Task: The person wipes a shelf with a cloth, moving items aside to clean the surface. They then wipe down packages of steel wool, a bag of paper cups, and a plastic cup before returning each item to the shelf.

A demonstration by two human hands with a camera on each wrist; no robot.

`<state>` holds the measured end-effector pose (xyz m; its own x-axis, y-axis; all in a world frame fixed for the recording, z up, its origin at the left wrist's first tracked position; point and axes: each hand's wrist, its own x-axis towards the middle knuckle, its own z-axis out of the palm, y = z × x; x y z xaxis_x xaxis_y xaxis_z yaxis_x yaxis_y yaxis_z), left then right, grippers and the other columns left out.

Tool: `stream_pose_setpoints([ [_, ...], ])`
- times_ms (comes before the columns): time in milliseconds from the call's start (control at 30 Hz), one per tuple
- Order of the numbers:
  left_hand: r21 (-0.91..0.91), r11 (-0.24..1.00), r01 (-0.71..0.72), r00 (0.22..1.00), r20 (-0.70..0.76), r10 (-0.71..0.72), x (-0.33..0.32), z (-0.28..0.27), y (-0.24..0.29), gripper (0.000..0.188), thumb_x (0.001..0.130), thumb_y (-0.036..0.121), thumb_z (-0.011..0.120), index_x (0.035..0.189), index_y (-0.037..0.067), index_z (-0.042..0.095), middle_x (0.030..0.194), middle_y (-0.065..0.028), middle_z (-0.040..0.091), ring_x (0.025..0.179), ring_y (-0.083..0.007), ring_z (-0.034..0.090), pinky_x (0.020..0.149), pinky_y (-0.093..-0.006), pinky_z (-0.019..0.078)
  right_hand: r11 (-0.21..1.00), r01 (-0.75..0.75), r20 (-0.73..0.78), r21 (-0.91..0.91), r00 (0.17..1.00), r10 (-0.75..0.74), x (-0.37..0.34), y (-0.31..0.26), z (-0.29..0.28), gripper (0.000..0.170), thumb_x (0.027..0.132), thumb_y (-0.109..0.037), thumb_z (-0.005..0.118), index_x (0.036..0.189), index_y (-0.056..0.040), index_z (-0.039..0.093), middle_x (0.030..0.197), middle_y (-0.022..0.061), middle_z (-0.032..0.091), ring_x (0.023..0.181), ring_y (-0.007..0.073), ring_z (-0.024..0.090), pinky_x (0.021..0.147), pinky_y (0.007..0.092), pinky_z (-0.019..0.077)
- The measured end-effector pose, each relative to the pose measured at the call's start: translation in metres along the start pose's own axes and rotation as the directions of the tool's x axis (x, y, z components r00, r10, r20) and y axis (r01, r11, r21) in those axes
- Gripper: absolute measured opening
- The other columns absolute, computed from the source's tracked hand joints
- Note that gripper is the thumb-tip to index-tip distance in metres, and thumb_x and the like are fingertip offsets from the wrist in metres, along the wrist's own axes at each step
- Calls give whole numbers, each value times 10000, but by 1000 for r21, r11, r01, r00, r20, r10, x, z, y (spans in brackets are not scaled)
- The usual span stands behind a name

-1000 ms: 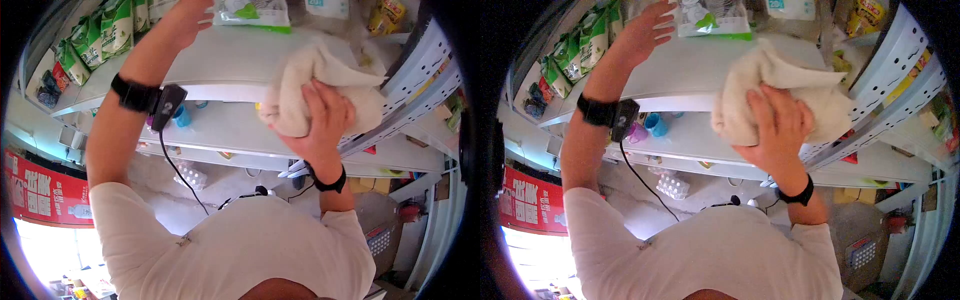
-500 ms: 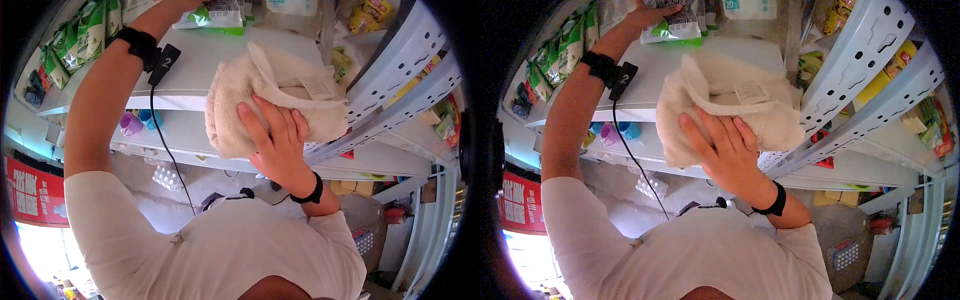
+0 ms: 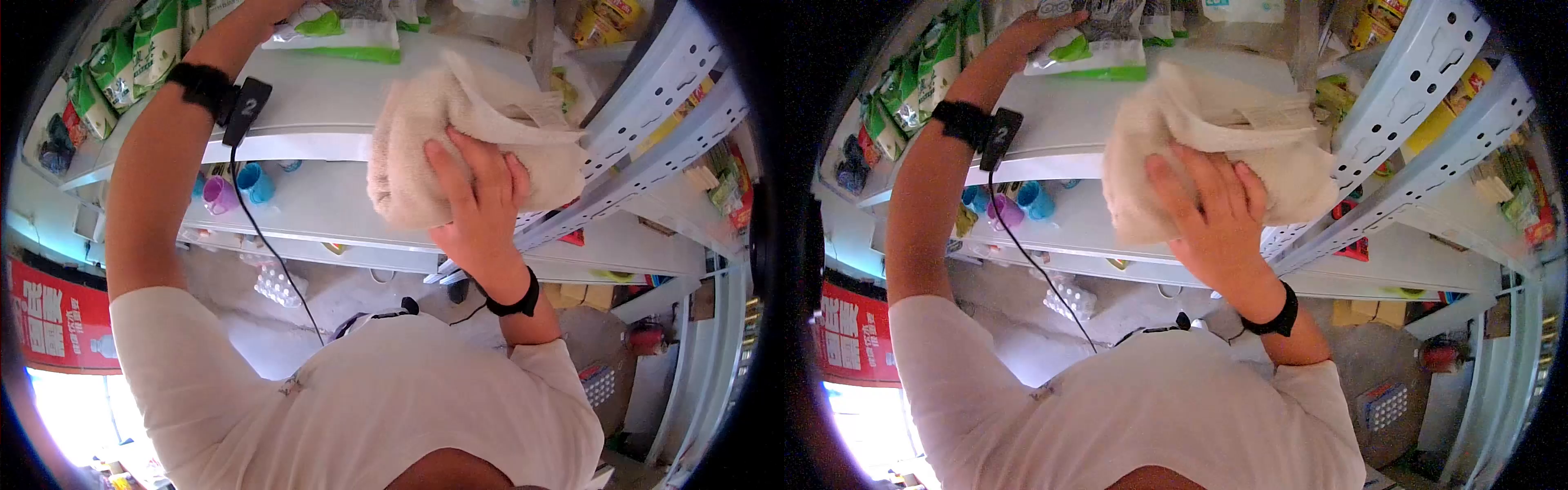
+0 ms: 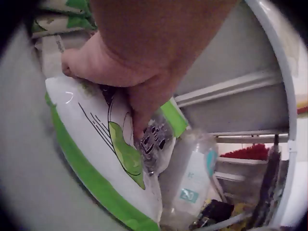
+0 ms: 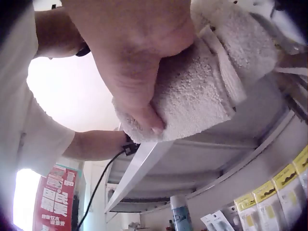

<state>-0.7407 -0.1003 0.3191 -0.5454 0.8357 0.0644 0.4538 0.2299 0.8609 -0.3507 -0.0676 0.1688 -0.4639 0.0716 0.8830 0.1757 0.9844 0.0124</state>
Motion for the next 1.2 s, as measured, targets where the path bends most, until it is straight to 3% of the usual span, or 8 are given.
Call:
stream_pose_setpoints([
  [300,-268,896,-354,919,-278,280,-206,7,8,557,799,248,791,1208,-3,509,1065,-91,646,909,-173,650,786,-306,549,986,-136,-180,98,972,152,22,-20,5,468,782,-167,695,1230,-88,587,1257,125,585,1153,245,541,998,436,334],
  [367,-411,837,-362,922,-287,259,-241,4,-18,540,826,223,765,1234,-6,495,1051,-83,640,894,-162,641,771,-314,548,701,-293,-230,650,804,548,9,-32,25,429,801,-152,688,1210,-66,592,1230,131,597,1138,243,549,972,431,372],
  [433,-542,780,-312,941,-289,176,-279,18,-32,636,738,269,842,1208,-1,510,993,-74,650,883,-141,635,789,-285,525,565,-328,-202,757,705,680,6,-53,37,409,811,-147,680,1200,-56,594,1218,130,602,1120,240,558,958,418,387],
  [533,-663,715,-222,974,-192,124,-317,39,-63,841,721,299,853,1342,-36,398,1164,-78,585,1077,-160,546,976,-319,429,577,-331,-124,746,783,610,4,-101,56,381,825,-140,668,1186,-40,598,1199,130,611,1093,236,571,937,399,410],
  [700,-658,569,-493,870,-374,321,-331,64,-138,965,878,391,668,1516,28,42,1519,-174,228,1399,-240,245,1141,-372,197,618,-234,13,750,941,339,1,-184,88,335,849,-128,648,1162,-14,604,1169,130,625,1049,229,593,902,367,448],
  [833,-790,485,-376,884,-148,443,-330,71,-203,752,999,381,454,1526,20,57,1565,-110,169,1428,-218,187,1157,-355,156,643,-52,1,764,997,79,6,-214,99,302,869,-118,631,1143,6,608,1144,129,637,1013,224,611,874,341,478],
  [967,-901,424,-96,906,97,413,-338,78,-203,691,1025,360,408,1523,15,76,1547,-86,211,1408,-194,220,1152,-329,166,386,-576,439,721,810,387,16,-225,77,293,866,-103,627,1130,22,610,1124,144,642,987,227,622,848,327,496],
  [1200,-826,475,-303,865,-29,501,-354,81,-178,769,978,423,498,1516,27,115,1527,-120,242,1400,-211,236,1140,-349,198,555,-416,310,721,909,278,11,-236,66,363,821,-141,670,1134,34,605,1100,158,641,972,258,622,836,349,496],
])
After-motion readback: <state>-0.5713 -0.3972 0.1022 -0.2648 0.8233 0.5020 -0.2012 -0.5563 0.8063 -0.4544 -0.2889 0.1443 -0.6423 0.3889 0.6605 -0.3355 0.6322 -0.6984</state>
